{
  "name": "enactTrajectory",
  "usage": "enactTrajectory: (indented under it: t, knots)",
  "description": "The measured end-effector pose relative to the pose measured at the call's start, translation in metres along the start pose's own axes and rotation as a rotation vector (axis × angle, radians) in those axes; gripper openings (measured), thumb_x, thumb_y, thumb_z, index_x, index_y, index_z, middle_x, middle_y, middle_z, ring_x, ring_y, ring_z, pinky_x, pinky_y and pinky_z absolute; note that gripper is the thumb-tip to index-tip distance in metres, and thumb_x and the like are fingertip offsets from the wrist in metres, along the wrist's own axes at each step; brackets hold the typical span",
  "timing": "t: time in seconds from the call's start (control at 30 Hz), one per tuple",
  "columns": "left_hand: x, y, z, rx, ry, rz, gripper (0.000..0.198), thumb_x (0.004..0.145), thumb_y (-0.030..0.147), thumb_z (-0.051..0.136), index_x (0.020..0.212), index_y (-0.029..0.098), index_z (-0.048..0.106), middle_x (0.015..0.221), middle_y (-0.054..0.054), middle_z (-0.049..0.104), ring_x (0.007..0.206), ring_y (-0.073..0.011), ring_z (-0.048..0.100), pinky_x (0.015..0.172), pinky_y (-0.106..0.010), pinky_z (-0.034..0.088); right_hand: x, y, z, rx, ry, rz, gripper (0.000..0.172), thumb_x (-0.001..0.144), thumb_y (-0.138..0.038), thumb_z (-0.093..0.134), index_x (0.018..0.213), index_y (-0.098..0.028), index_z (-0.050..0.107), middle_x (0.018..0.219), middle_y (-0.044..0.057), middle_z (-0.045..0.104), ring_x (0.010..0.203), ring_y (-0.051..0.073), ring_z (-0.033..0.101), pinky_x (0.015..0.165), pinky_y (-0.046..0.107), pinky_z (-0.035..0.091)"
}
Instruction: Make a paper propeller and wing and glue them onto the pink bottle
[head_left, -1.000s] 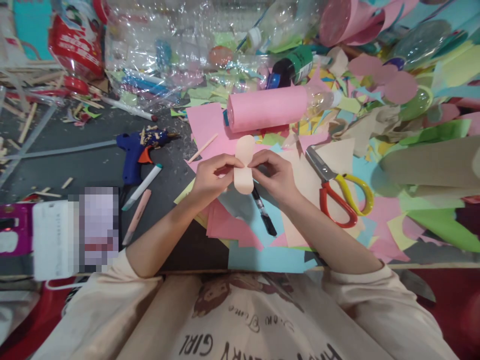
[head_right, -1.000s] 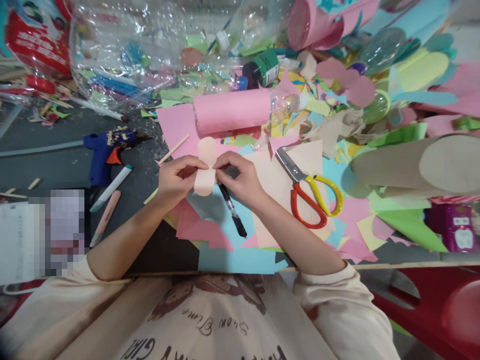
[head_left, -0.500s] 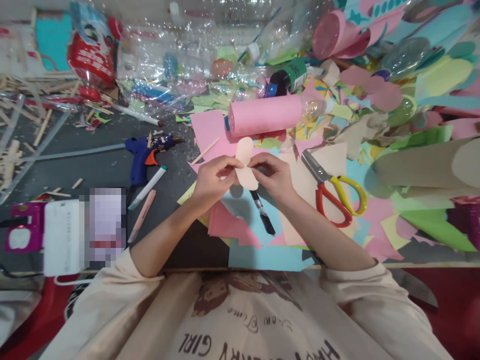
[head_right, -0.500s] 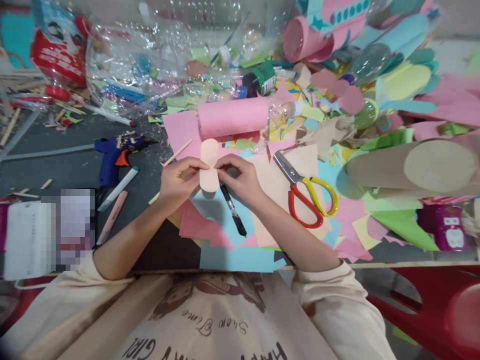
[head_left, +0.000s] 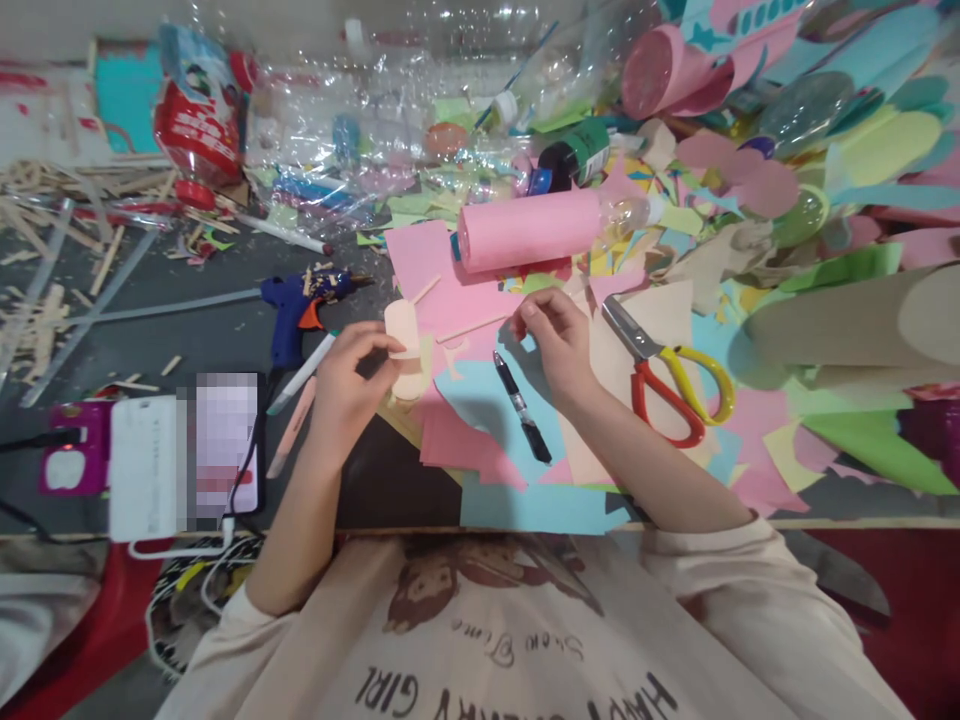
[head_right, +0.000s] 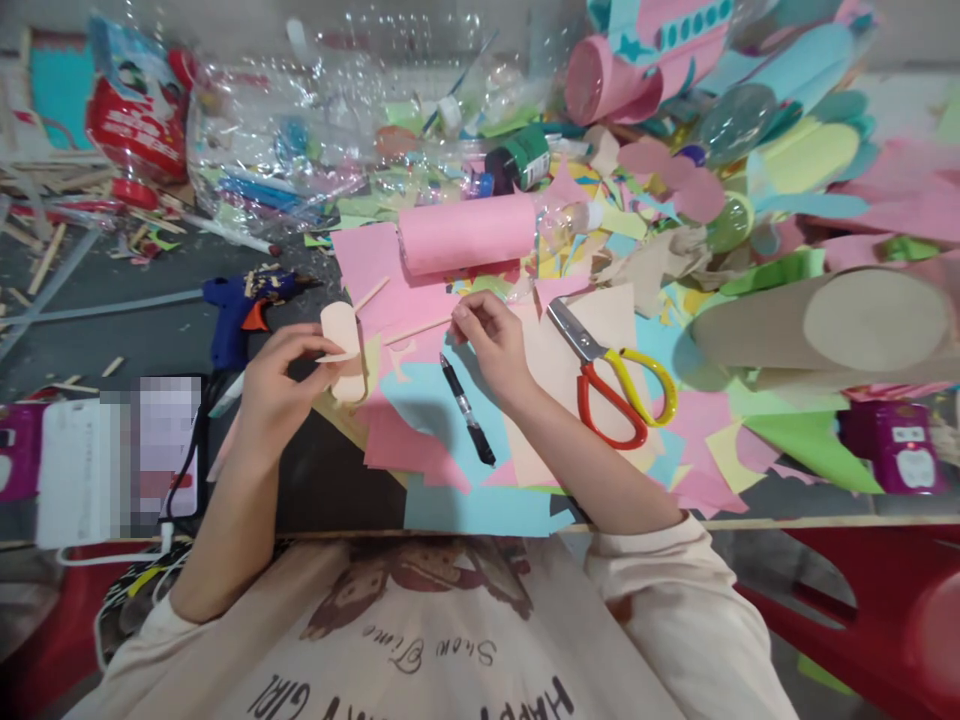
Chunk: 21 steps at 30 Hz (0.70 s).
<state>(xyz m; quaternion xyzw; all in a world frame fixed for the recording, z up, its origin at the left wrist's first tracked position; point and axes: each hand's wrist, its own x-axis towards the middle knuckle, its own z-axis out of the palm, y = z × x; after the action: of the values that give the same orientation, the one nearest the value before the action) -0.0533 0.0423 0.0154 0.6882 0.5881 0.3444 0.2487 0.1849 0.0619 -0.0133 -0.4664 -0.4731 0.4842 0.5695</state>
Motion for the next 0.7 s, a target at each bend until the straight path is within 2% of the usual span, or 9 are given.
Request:
enactTrajectory:
  t: [0.13, 0.27, 0.37, 0.5, 0.6, 0.7]
  knots:
    - [-0.010, -0.009, 0.006, 0.135, 0.059, 0.018, 0.007, 0.078, 0.020, 0.065, 0.076, 0.025, 0.070, 0.098, -0.002, 0.067, 0.097, -0.0210, 0.064, 0.089, -0.036, 0.051, -0.001, -0.001, 0.000, -0.015, -0.003, -0.003, 0.039, 0.082, -0.060, 0.065, 0.074, -0.023, 0.056, 0.060, -0.006, 0.055, 0.052, 0.008, 0.053, 0.052, 0.024, 0.046]
    - [-0.013, -0.019, 0.004, 0.272, 0.095, 0.060, 0.007, 0.077, 0.020, 0.067, 0.076, 0.027, 0.070, 0.097, -0.003, 0.066, 0.093, -0.0234, 0.062, 0.087, -0.040, 0.049, -0.002, 0.000, -0.001, -0.030, -0.013, 0.003, 0.040, 0.083, -0.061, 0.063, 0.074, -0.023, 0.055, 0.059, -0.007, 0.054, 0.050, 0.007, 0.052, 0.050, 0.023, 0.045]
    - [-0.016, -0.021, -0.002, 0.328, 0.097, 0.058, 0.014, 0.076, 0.017, 0.064, 0.084, 0.027, 0.070, 0.096, -0.004, 0.066, 0.096, -0.0256, 0.062, 0.089, -0.042, 0.048, -0.003, 0.001, 0.000, -0.038, -0.014, 0.004, 0.042, 0.082, -0.063, 0.062, 0.074, -0.023, 0.055, 0.059, -0.007, 0.054, 0.049, 0.006, 0.050, 0.049, 0.023, 0.044]
    - [-0.015, -0.008, -0.013, 0.280, 0.112, 0.066, 0.028, 0.079, 0.011, 0.056, 0.100, 0.027, 0.066, 0.104, -0.004, 0.068, 0.103, -0.0244, 0.062, 0.093, -0.040, 0.047, -0.003, 0.001, 0.000, -0.051, -0.033, -0.005, 0.040, 0.083, -0.061, 0.063, 0.075, -0.023, 0.056, 0.059, -0.007, 0.054, 0.050, 0.007, 0.051, 0.050, 0.024, 0.043]
    - [-0.002, 0.007, -0.017, 0.227, 0.096, 0.106, 0.021, 0.087, 0.015, 0.054, 0.100, 0.027, 0.065, 0.108, -0.004, 0.068, 0.108, -0.0238, 0.062, 0.097, -0.040, 0.046, -0.003, 0.000, 0.000, -0.041, -0.037, -0.010, 0.039, 0.083, -0.060, 0.063, 0.074, -0.022, 0.056, 0.059, -0.007, 0.054, 0.049, 0.007, 0.051, 0.050, 0.023, 0.042]
    - [0.020, 0.015, -0.011, 0.244, -0.010, 0.158, 0.017, 0.088, 0.021, 0.056, 0.100, 0.027, 0.066, 0.109, -0.005, 0.069, 0.107, -0.0259, 0.062, 0.097, -0.042, 0.045, -0.003, -0.001, 0.000, -0.035, -0.040, 0.008, 0.040, 0.081, -0.061, 0.064, 0.074, -0.022, 0.056, 0.059, -0.007, 0.054, 0.050, 0.007, 0.050, 0.050, 0.023, 0.042]
